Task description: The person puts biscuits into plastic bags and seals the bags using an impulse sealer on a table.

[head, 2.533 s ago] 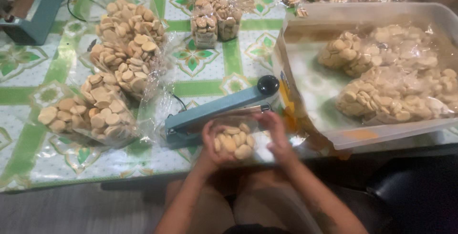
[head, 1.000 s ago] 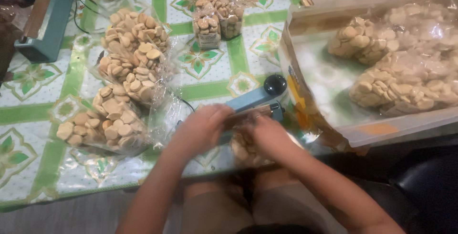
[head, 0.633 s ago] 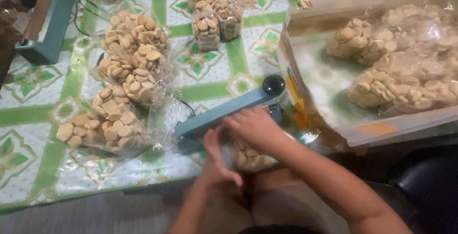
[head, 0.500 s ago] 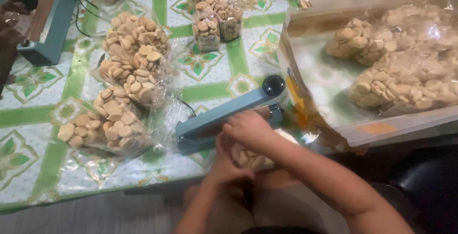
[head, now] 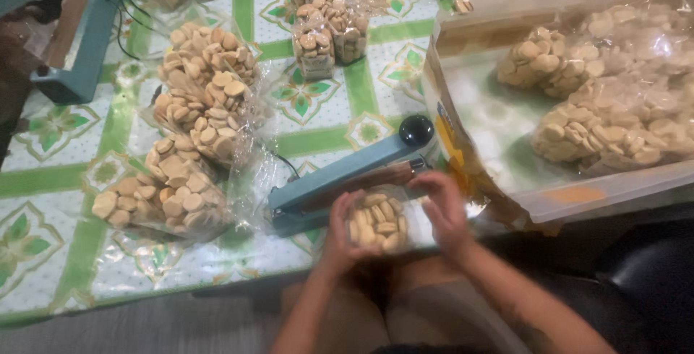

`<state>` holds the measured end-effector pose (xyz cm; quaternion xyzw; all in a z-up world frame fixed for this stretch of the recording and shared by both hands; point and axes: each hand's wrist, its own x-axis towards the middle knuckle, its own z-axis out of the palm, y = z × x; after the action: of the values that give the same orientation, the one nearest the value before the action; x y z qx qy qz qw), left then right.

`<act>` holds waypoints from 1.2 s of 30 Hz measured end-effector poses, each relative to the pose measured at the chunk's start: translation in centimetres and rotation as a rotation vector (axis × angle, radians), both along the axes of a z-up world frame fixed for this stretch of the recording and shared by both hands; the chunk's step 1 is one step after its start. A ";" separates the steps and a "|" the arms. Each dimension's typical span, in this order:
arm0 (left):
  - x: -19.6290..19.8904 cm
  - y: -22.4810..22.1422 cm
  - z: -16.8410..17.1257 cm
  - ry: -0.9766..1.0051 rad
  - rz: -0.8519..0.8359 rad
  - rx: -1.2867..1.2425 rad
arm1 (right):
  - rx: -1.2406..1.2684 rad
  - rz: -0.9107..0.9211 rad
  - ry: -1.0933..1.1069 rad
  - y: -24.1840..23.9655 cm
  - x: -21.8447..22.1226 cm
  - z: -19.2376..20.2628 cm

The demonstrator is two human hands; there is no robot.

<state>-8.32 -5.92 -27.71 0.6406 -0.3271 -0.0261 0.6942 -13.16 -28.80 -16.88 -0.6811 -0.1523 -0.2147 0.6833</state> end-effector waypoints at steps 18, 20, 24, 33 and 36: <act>0.6 -2.1 0.0 0.233 -0.201 -0.258 | 0.270 0.060 0.264 2.4 -0.5 -7.2; 0.4 -2.5 -0.4 0.236 -0.174 -0.282 | 0.202 0.015 0.209 2.2 -0.1 -8.2; -0.1 -3.3 -1.2 0.148 -0.019 -0.288 | 0.136 -0.104 0.179 2.2 0.4 -9.9; 1.7 -0.3 0.5 0.349 -0.066 -0.236 | 0.389 0.020 0.199 3.0 0.4 -8.6; 1.9 0.5 0.7 0.222 -0.082 -0.175 | 0.254 0.039 0.123 3.1 0.1 -7.8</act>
<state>-6.44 -5.40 -27.03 0.5567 -0.2753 -0.0964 0.7778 -13.03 -25.72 -24.72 -0.5979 -0.0949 -0.1766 0.7761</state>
